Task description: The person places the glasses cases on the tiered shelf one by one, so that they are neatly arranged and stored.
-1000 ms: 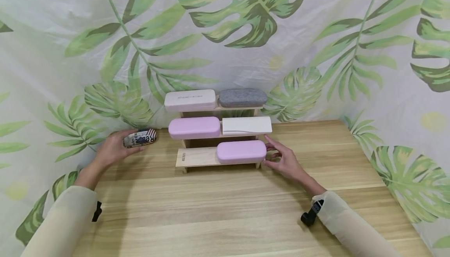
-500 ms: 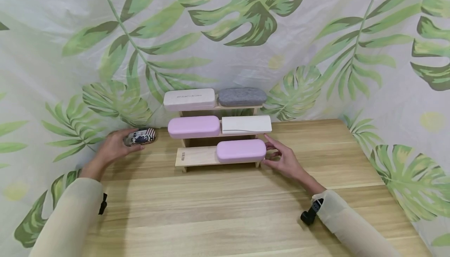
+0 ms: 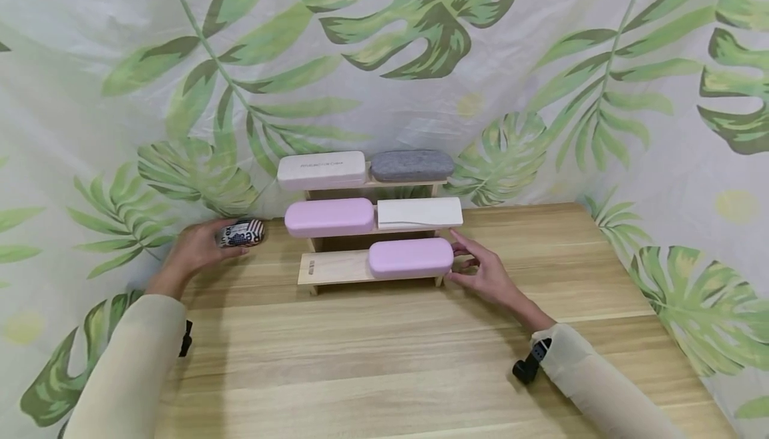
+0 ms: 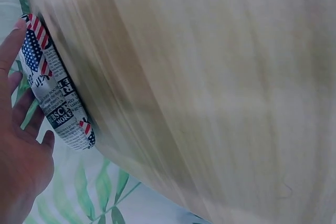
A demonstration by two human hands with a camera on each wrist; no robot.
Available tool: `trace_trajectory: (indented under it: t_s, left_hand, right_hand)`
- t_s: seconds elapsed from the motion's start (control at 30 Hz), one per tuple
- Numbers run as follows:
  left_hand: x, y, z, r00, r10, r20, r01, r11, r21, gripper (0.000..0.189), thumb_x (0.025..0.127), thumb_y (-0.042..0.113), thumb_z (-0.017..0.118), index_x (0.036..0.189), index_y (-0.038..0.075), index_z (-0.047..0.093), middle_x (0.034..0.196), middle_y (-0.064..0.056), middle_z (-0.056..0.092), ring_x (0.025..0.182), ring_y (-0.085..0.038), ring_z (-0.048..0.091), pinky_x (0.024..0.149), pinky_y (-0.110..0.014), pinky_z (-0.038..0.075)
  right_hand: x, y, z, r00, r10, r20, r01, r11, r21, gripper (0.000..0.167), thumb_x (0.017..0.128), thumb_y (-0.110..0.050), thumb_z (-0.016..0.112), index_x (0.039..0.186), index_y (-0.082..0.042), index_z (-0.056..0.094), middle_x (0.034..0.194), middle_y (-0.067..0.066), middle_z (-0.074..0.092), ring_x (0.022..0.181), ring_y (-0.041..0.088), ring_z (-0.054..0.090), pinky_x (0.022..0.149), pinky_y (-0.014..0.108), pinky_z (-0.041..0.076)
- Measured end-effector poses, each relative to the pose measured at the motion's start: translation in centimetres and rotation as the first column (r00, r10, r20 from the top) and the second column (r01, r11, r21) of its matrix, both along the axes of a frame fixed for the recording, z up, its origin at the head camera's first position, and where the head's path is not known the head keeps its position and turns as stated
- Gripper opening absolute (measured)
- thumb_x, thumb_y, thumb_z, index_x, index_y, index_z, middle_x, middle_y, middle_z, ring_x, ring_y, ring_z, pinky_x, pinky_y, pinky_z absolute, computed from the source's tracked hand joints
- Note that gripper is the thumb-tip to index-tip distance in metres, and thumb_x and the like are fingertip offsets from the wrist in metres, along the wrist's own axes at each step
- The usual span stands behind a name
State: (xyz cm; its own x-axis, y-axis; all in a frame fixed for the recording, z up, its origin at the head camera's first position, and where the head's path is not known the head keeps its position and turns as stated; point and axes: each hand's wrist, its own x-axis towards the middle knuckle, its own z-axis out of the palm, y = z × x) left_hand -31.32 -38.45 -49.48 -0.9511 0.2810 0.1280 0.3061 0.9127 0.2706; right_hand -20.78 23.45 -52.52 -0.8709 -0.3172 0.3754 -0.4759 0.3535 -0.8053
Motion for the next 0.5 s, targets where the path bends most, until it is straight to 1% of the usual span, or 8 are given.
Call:
trace_trajectory:
  t_s: [0.1,0.27,0.4,0.5]
  left_hand:
    - [-0.32,0.08,0.0,0.999,0.004,0.036,-0.003,1.0,-0.009,0.085,0.083,0.05,0.088,0.145,-0.001,0.059,0.133,-0.034,0.064,0.11,-0.055,0.065,0.091,-0.065,0.05]
    - [-0.61,0.2,0.25,0.998,-0.006,0.07,0.005,1.0,0.015,0.085,0.082,0.043,0.091,0.143,-0.006,0.058,0.133,-0.037,0.063,0.113,-0.056,0.063,0.094,-0.066,0.049]
    - [-0.55,0.16,0.45,0.997,-0.012,0.076,0.01,1.0,0.014,0.084,0.08,0.039,0.093,0.142,-0.006,0.06,0.133,-0.037,0.062,0.114,-0.056,0.062,0.095,-0.066,0.049]
    - [-0.49,-0.04,0.42,0.998,-0.022,0.063,0.022,1.0,0.002,0.081,0.078,0.035,0.095,0.14,-0.005,0.061,0.132,-0.036,0.063,0.112,-0.055,0.063,0.093,-0.066,0.049]
  right_hand:
    - [0.02,0.01,0.0,1.0,0.006,0.007,-0.006,1.0,-0.004,0.093,0.081,0.006,0.088,0.161,-0.003,0.042,0.134,0.026,0.067,0.116,0.043,0.067,0.086,0.055,0.061]
    - [-0.07,-0.01,0.03,1.0,0.017,0.017,-0.016,1.0,-0.019,0.093,0.082,0.006,0.088,0.161,-0.005,0.042,0.133,0.025,0.067,0.116,0.042,0.067,0.085,0.056,0.061]
    - [-0.19,0.05,-0.07,1.0,0.015,0.014,-0.015,1.0,-0.023,0.093,0.081,0.006,0.088,0.161,-0.006,0.043,0.133,0.025,0.068,0.116,0.041,0.067,0.085,0.054,0.062]
    - [-0.18,0.09,-0.12,1.0,0.017,0.014,-0.017,1.0,-0.021,0.093,0.081,0.006,0.088,0.161,-0.006,0.043,0.133,0.025,0.068,0.116,0.041,0.067,0.085,0.055,0.062]
